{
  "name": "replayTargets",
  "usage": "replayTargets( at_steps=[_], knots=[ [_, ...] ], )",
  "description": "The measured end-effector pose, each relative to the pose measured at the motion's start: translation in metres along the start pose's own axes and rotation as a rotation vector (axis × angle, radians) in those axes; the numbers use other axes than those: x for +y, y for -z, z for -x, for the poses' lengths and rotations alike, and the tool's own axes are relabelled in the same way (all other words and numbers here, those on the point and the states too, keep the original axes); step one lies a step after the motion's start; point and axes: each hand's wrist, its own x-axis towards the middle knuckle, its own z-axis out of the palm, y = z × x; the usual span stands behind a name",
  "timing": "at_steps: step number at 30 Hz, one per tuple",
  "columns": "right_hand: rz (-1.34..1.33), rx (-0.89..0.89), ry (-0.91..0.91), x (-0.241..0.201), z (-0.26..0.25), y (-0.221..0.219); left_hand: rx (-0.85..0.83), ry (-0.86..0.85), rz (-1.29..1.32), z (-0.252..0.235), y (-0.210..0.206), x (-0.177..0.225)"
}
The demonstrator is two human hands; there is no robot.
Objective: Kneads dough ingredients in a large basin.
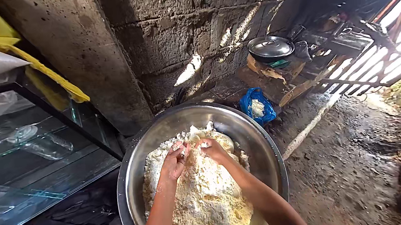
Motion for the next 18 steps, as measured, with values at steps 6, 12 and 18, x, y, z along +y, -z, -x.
replayTargets(
  at_steps=[6,12,18],
  knots=[
    [-0.166,0.302,-0.096,-0.024,-0.017,0.016,-0.071,-0.102,-0.056,-0.012,0.008,-0.002],
    [-0.359,-0.065,-0.099,-0.017,-0.031,0.046,-0.105,-0.015,-0.044,-0.015,0.006,-0.003],
    [-0.232,0.125,-0.120,-0.015,-0.043,0.044,-0.178,-0.099,-0.255,-0.007,0.004,0.007]
  ],
)
